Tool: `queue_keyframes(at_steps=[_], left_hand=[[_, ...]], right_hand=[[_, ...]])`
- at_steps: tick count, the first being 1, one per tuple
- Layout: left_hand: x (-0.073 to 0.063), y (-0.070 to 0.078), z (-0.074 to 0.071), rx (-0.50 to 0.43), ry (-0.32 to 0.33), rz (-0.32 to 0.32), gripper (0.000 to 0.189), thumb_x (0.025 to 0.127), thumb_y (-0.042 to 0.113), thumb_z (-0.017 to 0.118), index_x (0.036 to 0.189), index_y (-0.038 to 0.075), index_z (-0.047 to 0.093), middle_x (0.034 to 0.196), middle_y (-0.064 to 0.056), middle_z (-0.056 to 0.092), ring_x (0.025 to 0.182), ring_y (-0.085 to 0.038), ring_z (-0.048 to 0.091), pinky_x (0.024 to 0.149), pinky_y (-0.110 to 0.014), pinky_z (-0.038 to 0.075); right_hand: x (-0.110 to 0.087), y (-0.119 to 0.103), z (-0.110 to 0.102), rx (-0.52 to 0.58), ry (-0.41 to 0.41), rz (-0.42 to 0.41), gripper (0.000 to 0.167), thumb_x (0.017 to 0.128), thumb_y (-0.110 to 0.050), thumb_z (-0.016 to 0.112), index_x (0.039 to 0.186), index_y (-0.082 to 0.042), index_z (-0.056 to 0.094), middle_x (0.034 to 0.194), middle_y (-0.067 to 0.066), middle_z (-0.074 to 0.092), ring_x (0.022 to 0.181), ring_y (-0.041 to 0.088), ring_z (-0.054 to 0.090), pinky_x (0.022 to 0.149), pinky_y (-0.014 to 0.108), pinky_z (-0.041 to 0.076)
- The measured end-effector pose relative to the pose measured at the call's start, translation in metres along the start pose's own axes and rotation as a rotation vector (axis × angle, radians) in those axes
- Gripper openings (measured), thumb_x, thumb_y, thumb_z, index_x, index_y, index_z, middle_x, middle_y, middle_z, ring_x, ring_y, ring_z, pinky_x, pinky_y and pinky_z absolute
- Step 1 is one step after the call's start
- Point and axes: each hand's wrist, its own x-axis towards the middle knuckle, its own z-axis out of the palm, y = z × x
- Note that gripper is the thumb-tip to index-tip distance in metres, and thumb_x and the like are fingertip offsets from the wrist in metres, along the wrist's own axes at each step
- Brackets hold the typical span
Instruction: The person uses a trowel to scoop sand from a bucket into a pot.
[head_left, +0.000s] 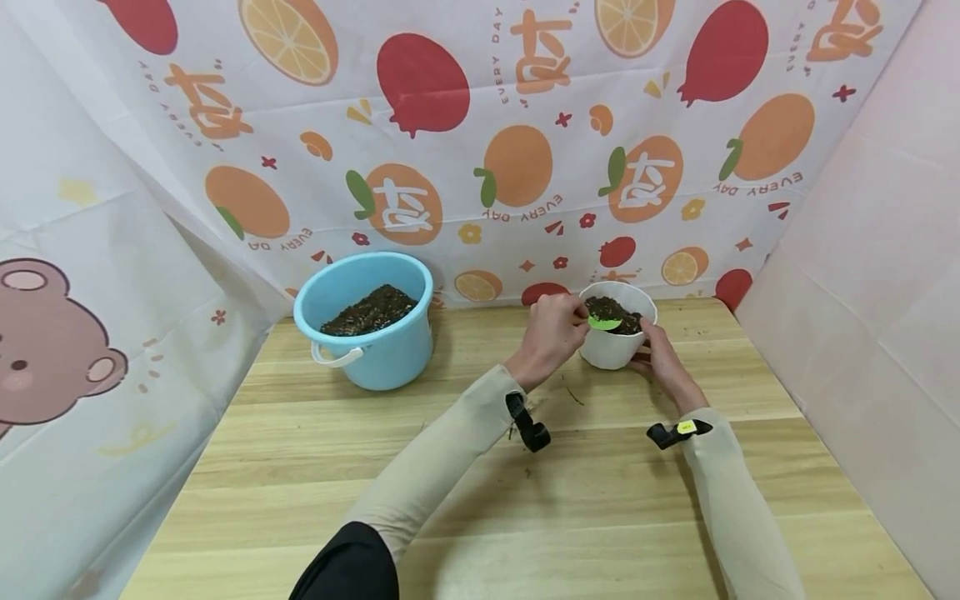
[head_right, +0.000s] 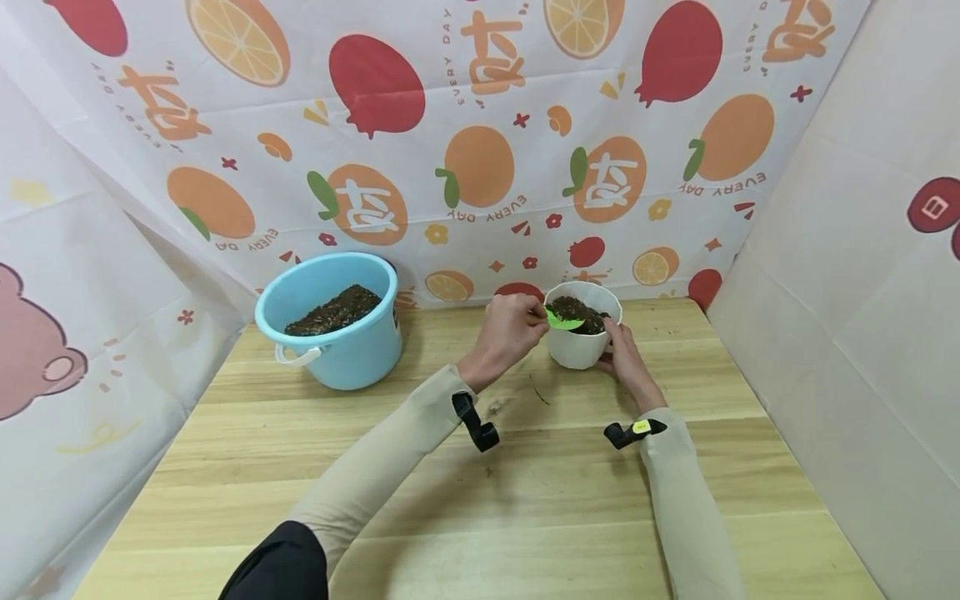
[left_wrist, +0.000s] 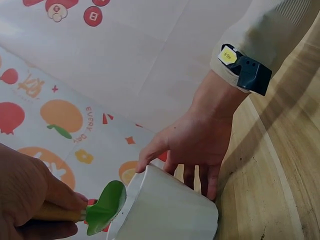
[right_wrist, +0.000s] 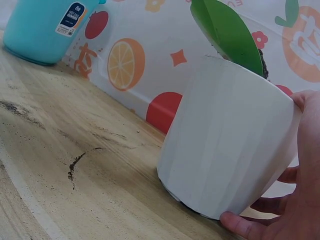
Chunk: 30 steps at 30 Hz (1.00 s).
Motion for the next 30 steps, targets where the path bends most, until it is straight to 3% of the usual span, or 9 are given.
queue_keyframes(at_steps=[11,17,21,27,30], left_hand=[[0.006,0.002,0.004,0.005,-0.07,0.002,0.01,0.09,0.004,0.071,0.094,0.002,0.08,0.093,-0.009,0.079,0.083,-0.018,0.076,0.081,-0.031,0.062],[0.012,0.004,0.001,0.046,-0.093,-0.003,0.01,0.09,0.003,0.07,0.091,0.004,0.08,0.09,-0.006,0.079,0.082,-0.017,0.074,0.085,-0.033,0.061],[0.017,0.004,-0.001,0.021,-0.123,-0.003,0.012,0.088,0.0,0.068,0.09,0.004,0.08,0.091,-0.006,0.078,0.08,-0.014,0.072,0.085,-0.032,0.06],[0.021,0.005,-0.001,-0.001,-0.143,0.005,0.019,0.086,-0.005,0.063,0.076,0.007,0.074,0.076,-0.002,0.071,0.062,-0.01,0.051,0.073,-0.026,0.05],[0.023,0.005,-0.001,-0.016,-0.156,-0.004,0.021,0.086,-0.005,0.063,0.072,0.009,0.07,0.073,-0.002,0.069,0.06,-0.01,0.049,0.072,-0.026,0.047]], right_hand=[[-0.021,-0.026,0.007,-0.002,-0.012,0.008,0.067,0.11,-0.047,0.016,0.162,-0.005,0.012,0.154,0.027,0.029,0.116,0.025,0.054,0.113,0.053,0.045],[-0.012,-0.016,0.003,0.004,-0.008,0.013,0.065,0.11,-0.047,0.015,0.162,-0.008,0.014,0.155,0.026,0.029,0.118,0.026,0.054,0.113,0.054,0.044],[-0.002,-0.004,0.0,-0.01,0.004,0.018,0.069,0.109,-0.052,0.014,0.162,-0.01,0.01,0.156,0.025,0.028,0.123,0.028,0.051,0.113,0.053,0.045],[-0.004,-0.001,0.002,-0.026,0.025,-0.008,0.074,0.107,-0.058,0.014,0.161,-0.008,0.011,0.155,0.028,0.03,0.129,0.039,0.049,0.113,0.059,0.043],[-0.002,0.003,0.002,-0.037,0.033,-0.02,0.075,0.106,-0.061,0.015,0.161,-0.01,0.013,0.154,0.026,0.032,0.127,0.038,0.051,0.112,0.058,0.045]])
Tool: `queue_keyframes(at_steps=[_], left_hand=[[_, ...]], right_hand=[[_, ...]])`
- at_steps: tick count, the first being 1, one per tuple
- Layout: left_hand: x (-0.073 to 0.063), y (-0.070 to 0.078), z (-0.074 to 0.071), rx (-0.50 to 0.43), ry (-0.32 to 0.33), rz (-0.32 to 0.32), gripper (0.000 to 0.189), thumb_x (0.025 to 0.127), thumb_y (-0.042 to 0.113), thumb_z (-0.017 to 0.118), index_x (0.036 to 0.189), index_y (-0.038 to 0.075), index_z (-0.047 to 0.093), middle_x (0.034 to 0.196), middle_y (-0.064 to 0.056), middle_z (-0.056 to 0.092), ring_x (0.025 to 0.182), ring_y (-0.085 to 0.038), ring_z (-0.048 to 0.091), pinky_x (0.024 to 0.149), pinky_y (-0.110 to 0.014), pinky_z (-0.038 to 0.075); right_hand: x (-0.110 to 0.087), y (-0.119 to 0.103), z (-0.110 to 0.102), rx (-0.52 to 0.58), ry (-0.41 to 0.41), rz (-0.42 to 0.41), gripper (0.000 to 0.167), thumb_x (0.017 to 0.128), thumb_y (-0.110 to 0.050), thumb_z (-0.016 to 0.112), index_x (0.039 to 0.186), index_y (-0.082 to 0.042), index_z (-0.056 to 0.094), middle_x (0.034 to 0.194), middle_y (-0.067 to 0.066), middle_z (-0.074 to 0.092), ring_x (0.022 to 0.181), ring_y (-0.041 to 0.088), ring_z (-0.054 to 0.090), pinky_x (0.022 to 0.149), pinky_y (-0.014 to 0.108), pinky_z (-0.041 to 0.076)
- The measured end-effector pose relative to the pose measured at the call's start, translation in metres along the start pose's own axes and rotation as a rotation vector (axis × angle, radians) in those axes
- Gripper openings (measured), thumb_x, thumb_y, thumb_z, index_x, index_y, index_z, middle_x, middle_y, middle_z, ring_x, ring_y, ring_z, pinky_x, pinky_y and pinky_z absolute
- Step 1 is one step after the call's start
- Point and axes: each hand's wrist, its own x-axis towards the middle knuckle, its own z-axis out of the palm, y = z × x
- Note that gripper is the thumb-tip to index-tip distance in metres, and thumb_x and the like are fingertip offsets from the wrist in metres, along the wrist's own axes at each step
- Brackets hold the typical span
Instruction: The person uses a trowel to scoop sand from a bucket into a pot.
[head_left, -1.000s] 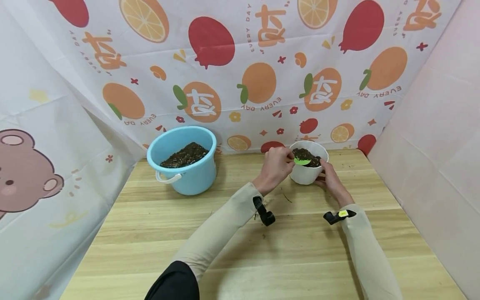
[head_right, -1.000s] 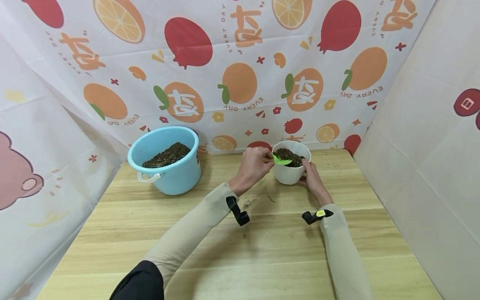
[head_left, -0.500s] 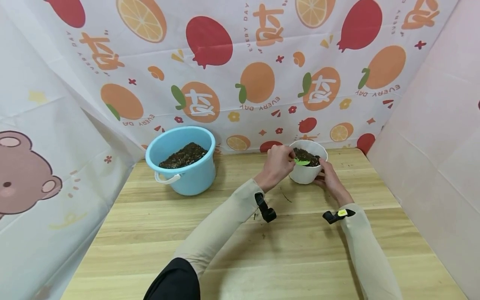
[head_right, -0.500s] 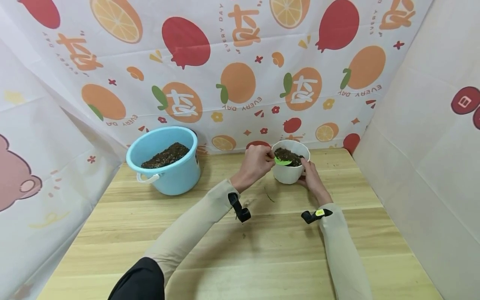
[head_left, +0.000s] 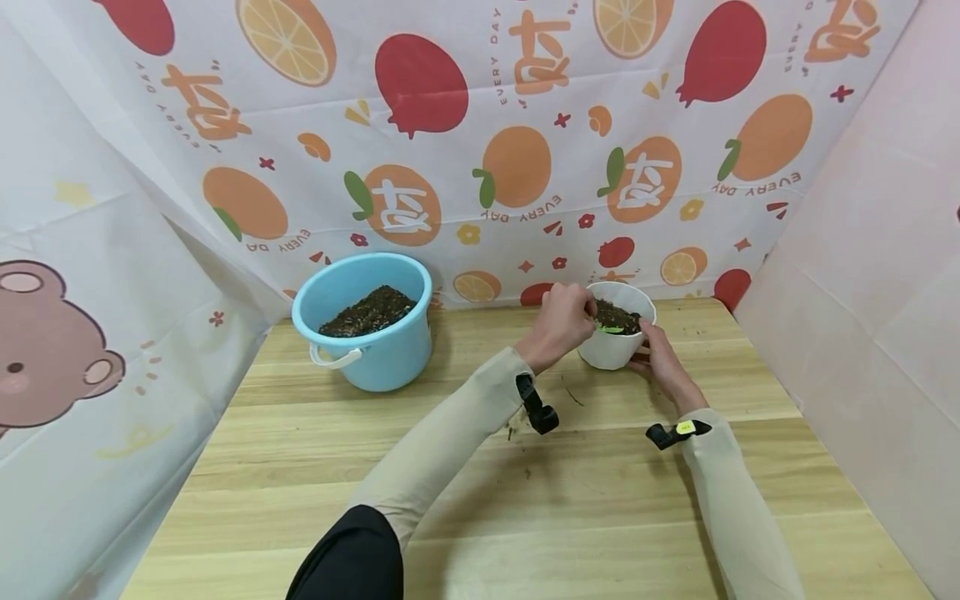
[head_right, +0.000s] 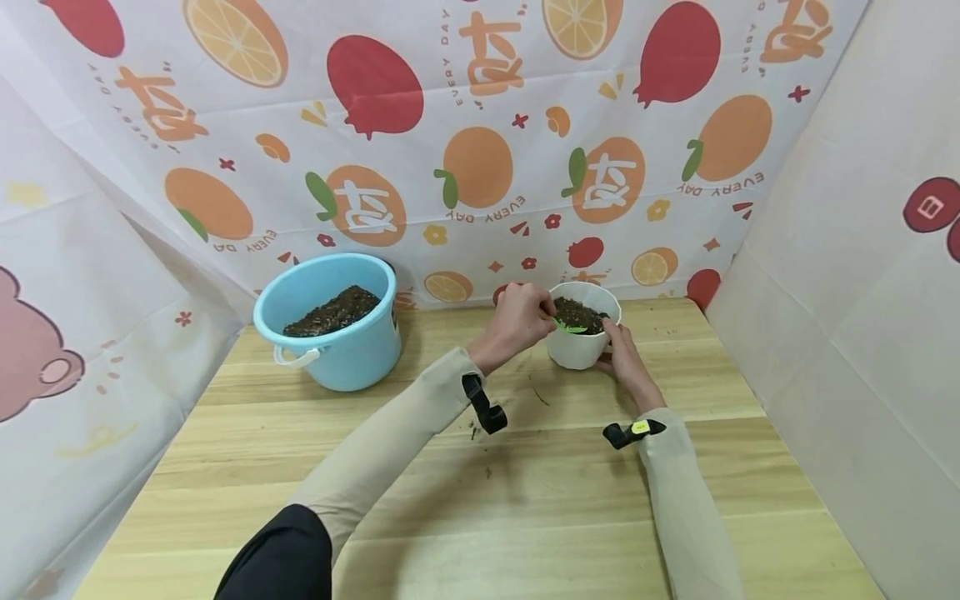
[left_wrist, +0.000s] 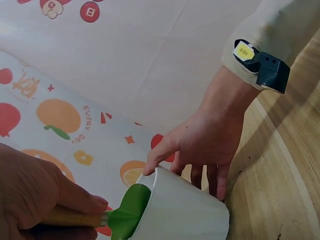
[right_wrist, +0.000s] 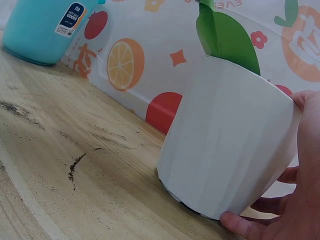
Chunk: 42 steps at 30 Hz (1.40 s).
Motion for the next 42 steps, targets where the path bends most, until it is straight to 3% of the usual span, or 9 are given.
queue_keyframes(at_steps=[5,12,17,20,27,36,42], left_hand=[[0.003,0.001,0.0,0.015,-0.023,-0.019,0.017,0.086,-0.003,0.066,0.079,0.008,0.076,0.082,-0.003,0.075,0.063,-0.009,0.061,0.072,-0.024,0.055],[0.009,0.001,-0.002,0.02,-0.049,-0.005,0.023,0.084,-0.005,0.064,0.066,0.009,0.067,0.064,-0.001,0.064,0.055,-0.009,0.043,0.062,-0.023,0.042],[0.017,0.0,-0.003,0.022,-0.069,0.007,0.019,0.084,0.001,0.074,0.067,0.01,0.071,0.068,0.0,0.071,0.061,-0.01,0.062,0.067,-0.023,0.054],[0.024,-0.001,-0.005,0.006,-0.11,0.005,0.015,0.082,0.004,0.079,0.069,0.009,0.074,0.072,-0.002,0.073,0.067,-0.014,0.066,0.067,-0.024,0.056],[0.037,0.002,-0.009,-0.021,-0.185,-0.065,0.018,0.079,0.005,0.084,0.067,0.01,0.072,0.07,-0.002,0.07,0.07,-0.015,0.065,0.063,-0.022,0.052],[0.045,0.009,-0.015,-0.057,-0.206,-0.139,0.024,0.08,0.006,0.082,0.061,0.011,0.068,0.061,0.0,0.064,0.064,-0.015,0.062,0.057,-0.022,0.05],[0.053,0.014,-0.027,-0.092,-0.213,-0.234,0.027,0.08,0.009,0.082,0.059,0.01,0.065,0.056,0.001,0.055,0.058,-0.015,0.054,0.055,-0.023,0.046]], right_hand=[[0.0,0.001,-0.001,0.002,-0.004,-0.006,0.073,0.107,-0.058,0.015,0.161,-0.01,0.017,0.152,0.025,0.034,0.123,0.035,0.054,0.111,0.058,0.045],[0.002,0.001,-0.002,0.012,-0.008,0.009,0.072,0.107,-0.058,0.014,0.161,-0.01,0.012,0.155,0.025,0.03,0.127,0.035,0.05,0.114,0.059,0.042],[0.002,0.001,-0.003,0.022,-0.02,0.012,0.071,0.108,-0.055,0.014,0.161,-0.008,0.011,0.156,0.027,0.028,0.13,0.038,0.048,0.115,0.062,0.039],[0.002,0.001,-0.003,0.028,-0.02,0.024,0.072,0.108,-0.056,0.014,0.162,-0.009,0.009,0.157,0.027,0.026,0.131,0.039,0.046,0.116,0.061,0.038],[0.001,0.002,-0.003,0.041,-0.009,0.033,0.074,0.106,-0.06,0.015,0.162,-0.012,0.007,0.158,0.026,0.024,0.133,0.04,0.045,0.117,0.061,0.038],[-0.001,0.002,-0.001,0.025,-0.007,0.027,0.077,0.105,-0.063,0.015,0.162,-0.011,0.005,0.158,0.028,0.022,0.133,0.041,0.044,0.117,0.061,0.038],[0.0,0.001,0.0,0.021,0.006,0.024,0.079,0.105,-0.064,0.017,0.161,-0.009,0.008,0.154,0.027,0.025,0.127,0.037,0.048,0.114,0.056,0.043]])
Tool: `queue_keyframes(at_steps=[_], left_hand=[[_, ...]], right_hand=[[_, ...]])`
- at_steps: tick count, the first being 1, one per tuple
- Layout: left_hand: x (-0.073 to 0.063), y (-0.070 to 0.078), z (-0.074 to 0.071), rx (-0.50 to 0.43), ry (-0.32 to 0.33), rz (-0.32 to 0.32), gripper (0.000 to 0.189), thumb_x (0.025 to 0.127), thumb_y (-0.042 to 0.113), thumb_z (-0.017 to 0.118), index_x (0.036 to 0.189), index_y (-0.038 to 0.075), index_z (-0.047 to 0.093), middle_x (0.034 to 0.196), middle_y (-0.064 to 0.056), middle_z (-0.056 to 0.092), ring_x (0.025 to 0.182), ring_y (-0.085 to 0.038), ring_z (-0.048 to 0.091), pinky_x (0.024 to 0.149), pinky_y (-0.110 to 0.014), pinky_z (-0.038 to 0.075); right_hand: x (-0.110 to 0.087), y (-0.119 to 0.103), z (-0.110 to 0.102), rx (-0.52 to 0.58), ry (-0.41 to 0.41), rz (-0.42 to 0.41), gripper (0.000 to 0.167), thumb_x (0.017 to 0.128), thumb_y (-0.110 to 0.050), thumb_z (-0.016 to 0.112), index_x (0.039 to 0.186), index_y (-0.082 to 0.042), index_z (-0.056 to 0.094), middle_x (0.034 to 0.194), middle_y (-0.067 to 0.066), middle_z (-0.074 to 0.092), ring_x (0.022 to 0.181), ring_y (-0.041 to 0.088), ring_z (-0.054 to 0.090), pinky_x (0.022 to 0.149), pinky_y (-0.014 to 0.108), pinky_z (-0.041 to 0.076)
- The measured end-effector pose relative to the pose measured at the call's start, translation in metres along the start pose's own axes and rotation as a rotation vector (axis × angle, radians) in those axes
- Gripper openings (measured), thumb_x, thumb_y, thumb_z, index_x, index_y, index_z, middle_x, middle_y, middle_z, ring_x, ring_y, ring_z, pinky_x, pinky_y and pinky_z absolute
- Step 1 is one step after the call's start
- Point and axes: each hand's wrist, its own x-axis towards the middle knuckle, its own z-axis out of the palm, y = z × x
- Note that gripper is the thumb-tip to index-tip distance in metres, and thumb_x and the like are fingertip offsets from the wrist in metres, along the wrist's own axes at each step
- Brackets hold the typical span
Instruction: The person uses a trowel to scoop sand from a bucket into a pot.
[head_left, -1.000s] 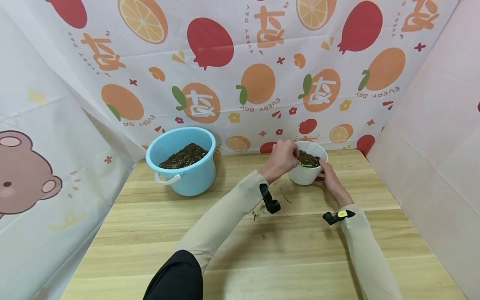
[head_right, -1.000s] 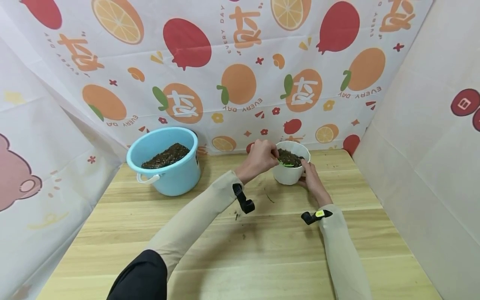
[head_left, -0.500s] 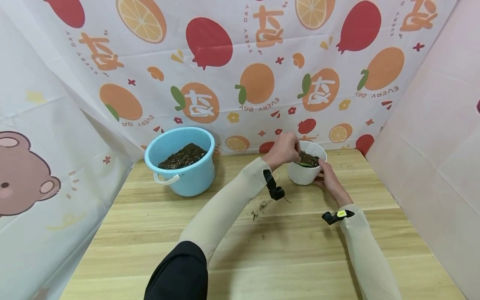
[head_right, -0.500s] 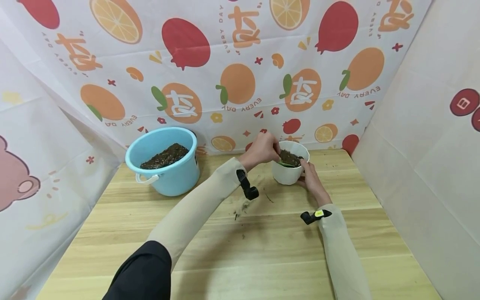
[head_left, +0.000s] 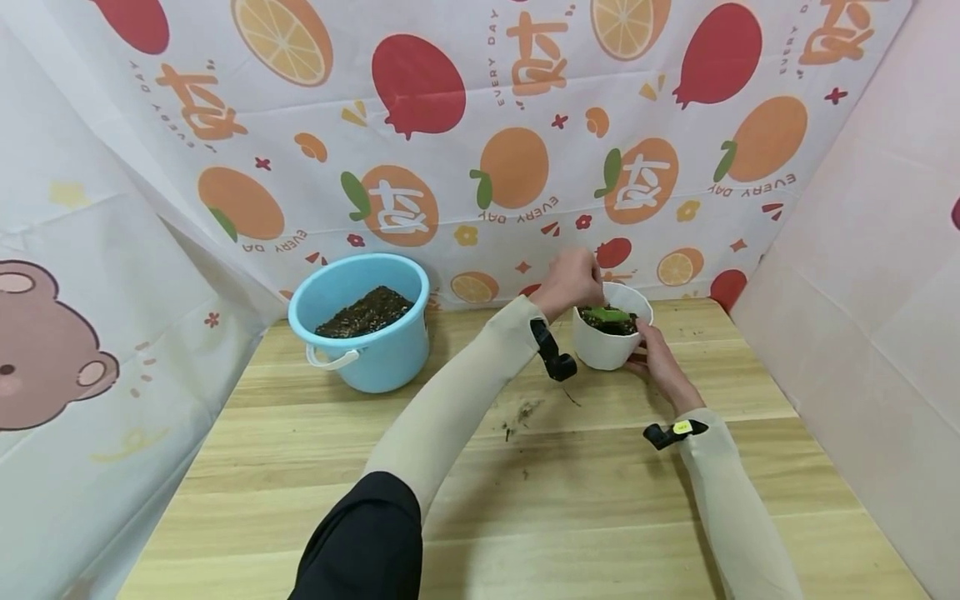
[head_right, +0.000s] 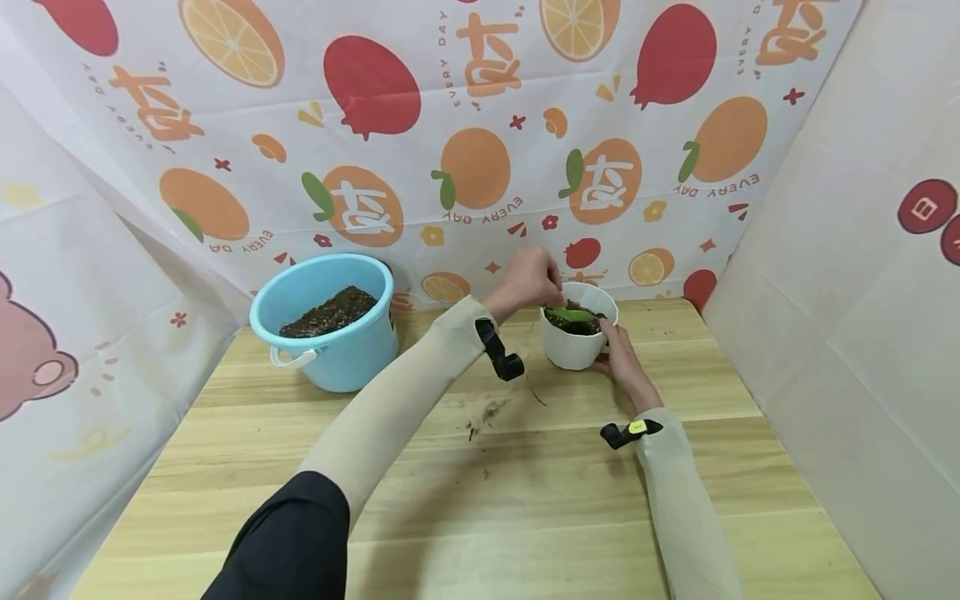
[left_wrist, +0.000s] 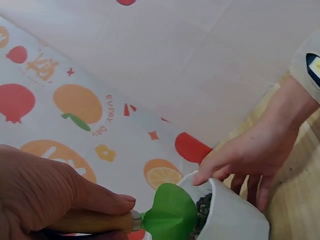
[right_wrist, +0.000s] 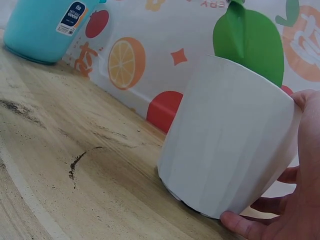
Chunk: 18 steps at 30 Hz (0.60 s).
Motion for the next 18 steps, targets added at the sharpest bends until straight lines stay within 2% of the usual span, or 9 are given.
queue_keyframes(at_steps=[2,6,10,13,17,18], left_hand=[[0.001,0.001,-0.004,-0.049,0.004,-0.028,0.025,0.08,0.009,0.082,0.061,0.009,0.066,0.057,0.0,0.055,0.059,-0.015,0.055,0.054,-0.022,0.048],[0.001,-0.002,-0.01,-0.172,0.013,-0.077,0.019,0.082,0.012,0.083,0.068,0.006,0.072,0.065,-0.003,0.066,0.069,-0.021,0.07,0.055,-0.022,0.054],[0.0,-0.011,-0.013,-0.295,0.02,-0.109,0.015,0.084,0.014,0.082,0.076,0.002,0.078,0.077,-0.01,0.077,0.081,-0.029,0.077,0.058,-0.024,0.058],[-0.001,-0.018,-0.013,-0.42,0.026,-0.15,0.018,0.085,0.015,0.082,0.081,-0.002,0.079,0.083,-0.014,0.078,0.082,-0.031,0.077,0.061,-0.025,0.06],[0.002,-0.028,-0.013,-0.588,0.042,-0.264,0.019,0.084,0.017,0.083,0.081,-0.001,0.079,0.081,-0.013,0.079,0.071,-0.024,0.076,0.063,-0.026,0.062],[0.003,-0.031,-0.013,-0.643,0.037,-0.297,0.018,0.084,0.016,0.083,0.08,-0.001,0.078,0.081,-0.013,0.079,0.074,-0.024,0.078,0.064,-0.027,0.062]], right_hand=[[0.001,-0.001,0.0,0.0,0.016,0.002,0.079,0.105,-0.064,0.019,0.16,-0.009,0.01,0.151,0.026,0.029,0.121,0.035,0.052,0.11,0.052,0.048],[0.001,-0.001,0.0,0.002,0.019,0.01,0.08,0.104,-0.064,0.02,0.161,-0.008,0.01,0.15,0.026,0.029,0.118,0.032,0.053,0.107,0.045,0.051],[0.002,-0.001,0.001,0.005,0.008,0.012,0.079,0.105,-0.062,0.017,0.162,-0.008,0.007,0.152,0.027,0.027,0.123,0.036,0.05,0.112,0.05,0.046],[0.001,-0.002,0.002,0.014,0.003,0.012,0.076,0.106,-0.06,0.016,0.162,-0.009,0.008,0.152,0.026,0.028,0.126,0.039,0.049,0.115,0.054,0.043],[0.0,-0.002,0.002,0.01,0.002,0.008,0.076,0.106,-0.06,0.016,0.163,-0.01,0.009,0.153,0.027,0.027,0.126,0.039,0.048,0.115,0.054,0.043],[0.0,-0.002,0.002,0.002,0.001,0.007,0.076,0.106,-0.061,0.015,0.163,-0.011,0.01,0.153,0.027,0.027,0.126,0.039,0.048,0.115,0.054,0.043]])
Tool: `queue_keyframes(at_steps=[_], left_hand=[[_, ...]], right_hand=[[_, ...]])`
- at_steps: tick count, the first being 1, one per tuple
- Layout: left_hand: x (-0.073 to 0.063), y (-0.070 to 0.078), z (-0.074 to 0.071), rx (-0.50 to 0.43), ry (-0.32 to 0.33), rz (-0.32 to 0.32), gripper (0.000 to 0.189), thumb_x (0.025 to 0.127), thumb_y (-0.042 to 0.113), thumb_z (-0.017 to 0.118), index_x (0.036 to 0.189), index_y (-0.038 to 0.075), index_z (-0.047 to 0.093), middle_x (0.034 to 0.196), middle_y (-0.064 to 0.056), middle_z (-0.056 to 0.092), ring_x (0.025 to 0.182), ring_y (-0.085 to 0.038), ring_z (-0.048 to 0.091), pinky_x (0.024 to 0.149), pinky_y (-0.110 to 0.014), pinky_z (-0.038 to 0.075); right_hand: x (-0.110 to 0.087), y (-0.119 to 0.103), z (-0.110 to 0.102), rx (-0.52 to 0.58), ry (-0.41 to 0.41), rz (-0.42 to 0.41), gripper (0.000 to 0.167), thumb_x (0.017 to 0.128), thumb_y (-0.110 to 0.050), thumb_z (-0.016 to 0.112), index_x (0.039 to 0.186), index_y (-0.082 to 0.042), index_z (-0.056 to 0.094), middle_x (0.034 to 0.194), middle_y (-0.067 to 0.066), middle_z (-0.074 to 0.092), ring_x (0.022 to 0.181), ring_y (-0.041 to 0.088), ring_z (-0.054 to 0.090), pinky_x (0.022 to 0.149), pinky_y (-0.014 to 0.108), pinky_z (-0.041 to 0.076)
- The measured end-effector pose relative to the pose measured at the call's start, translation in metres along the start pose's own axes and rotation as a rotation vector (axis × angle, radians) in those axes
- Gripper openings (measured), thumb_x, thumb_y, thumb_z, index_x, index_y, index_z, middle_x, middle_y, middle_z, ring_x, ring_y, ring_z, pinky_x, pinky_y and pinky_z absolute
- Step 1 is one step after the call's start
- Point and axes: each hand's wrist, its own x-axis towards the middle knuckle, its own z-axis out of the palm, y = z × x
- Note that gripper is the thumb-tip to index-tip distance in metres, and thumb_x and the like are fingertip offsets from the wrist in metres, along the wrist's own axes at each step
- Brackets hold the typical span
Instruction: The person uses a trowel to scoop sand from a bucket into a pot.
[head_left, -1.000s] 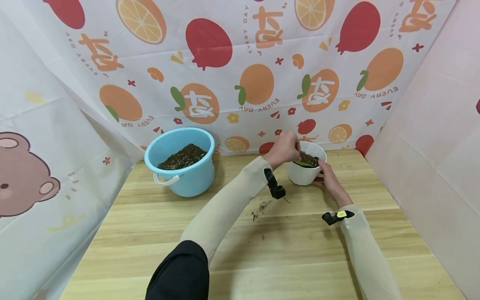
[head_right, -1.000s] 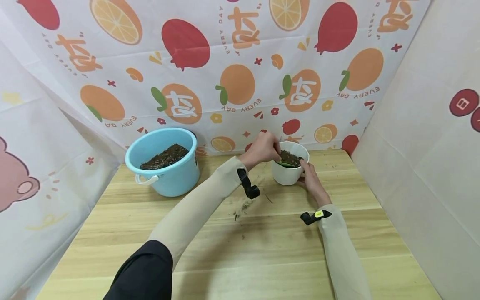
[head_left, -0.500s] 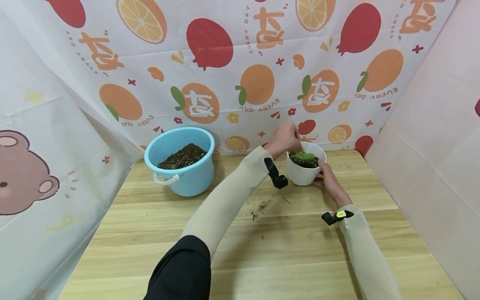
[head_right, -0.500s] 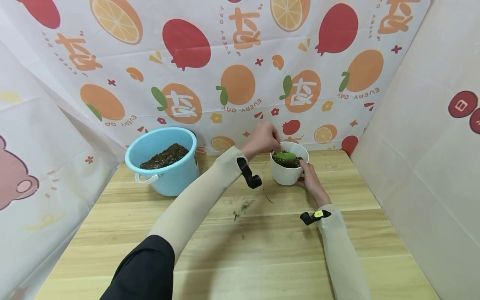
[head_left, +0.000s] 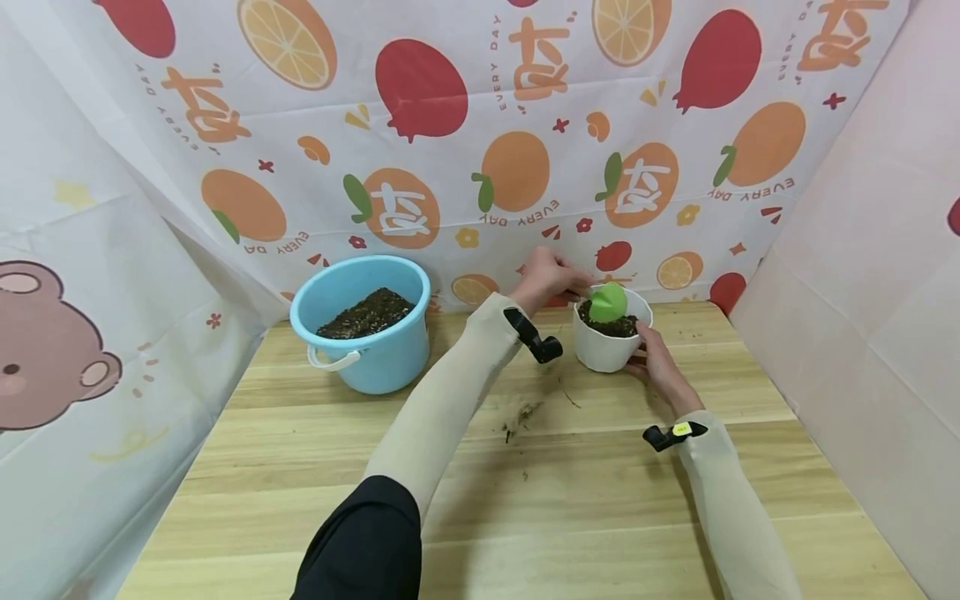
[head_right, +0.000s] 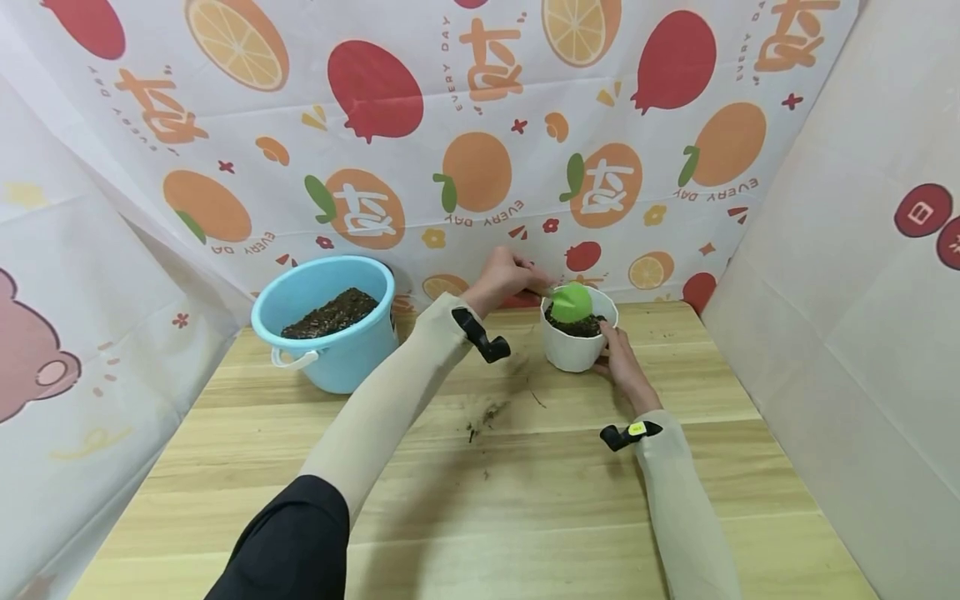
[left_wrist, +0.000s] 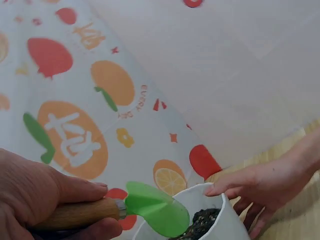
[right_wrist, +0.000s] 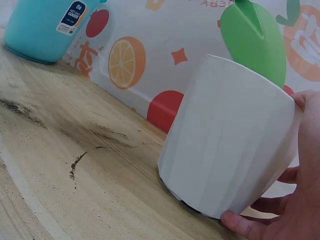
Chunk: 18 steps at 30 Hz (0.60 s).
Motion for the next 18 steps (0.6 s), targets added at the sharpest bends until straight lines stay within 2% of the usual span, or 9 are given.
queue_keyframes(at_steps=[4,6,8,12,16,18], left_hand=[[0.007,-0.006,-0.006,-0.173,0.005,-0.134,0.013,0.085,0.013,0.082,0.082,0.001,0.078,0.081,-0.013,0.079,0.085,-0.028,0.079,0.065,-0.029,0.063],[0.008,-0.009,-0.009,-0.194,0.012,-0.164,0.012,0.085,0.012,0.082,0.086,0.0,0.08,0.083,-0.013,0.079,0.086,-0.028,0.079,0.065,-0.028,0.063],[0.008,-0.01,-0.012,-0.182,0.029,-0.177,0.012,0.085,0.013,0.082,0.089,0.001,0.081,0.084,-0.012,0.08,0.074,-0.021,0.078,0.066,-0.027,0.062],[0.007,-0.013,-0.014,-0.184,0.055,-0.155,0.011,0.084,0.013,0.083,0.086,0.003,0.08,0.087,-0.013,0.08,0.07,-0.019,0.076,0.068,-0.029,0.063],[0.003,-0.014,-0.014,-0.163,0.073,-0.103,0.011,0.082,0.013,0.085,0.08,0.004,0.077,0.088,-0.01,0.079,0.079,-0.024,0.078,0.069,-0.03,0.063],[0.001,-0.015,-0.013,-0.11,0.076,-0.07,0.011,0.082,0.014,0.085,0.08,0.007,0.077,0.089,-0.007,0.078,0.086,-0.025,0.078,0.069,-0.027,0.062]], right_hand=[[0.0,0.0,0.0,0.013,-0.001,0.002,0.075,0.106,-0.061,0.016,0.163,-0.011,0.011,0.153,0.026,0.027,0.127,0.039,0.048,0.116,0.055,0.042],[-0.001,-0.001,0.001,0.02,0.0,0.008,0.075,0.106,-0.06,0.016,0.163,-0.011,0.009,0.153,0.026,0.026,0.128,0.039,0.047,0.117,0.055,0.041],[-0.002,-0.001,0.001,0.027,0.005,0.015,0.076,0.106,-0.06,0.016,0.163,-0.011,0.005,0.154,0.026,0.024,0.128,0.039,0.047,0.118,0.055,0.039],[-0.003,-0.001,0.001,0.023,0.01,0.018,0.078,0.105,-0.061,0.016,0.162,-0.011,0.003,0.155,0.027,0.022,0.127,0.039,0.046,0.119,0.057,0.037],[-0.003,0.0,0.002,0.008,0.014,0.015,0.078,0.105,-0.062,0.016,0.162,-0.011,0.003,0.155,0.028,0.022,0.127,0.039,0.046,0.119,0.057,0.037],[-0.002,0.001,0.001,0.007,0.016,0.016,0.078,0.105,-0.062,0.017,0.162,-0.011,0.004,0.154,0.028,0.023,0.126,0.039,0.047,0.118,0.057,0.037]])
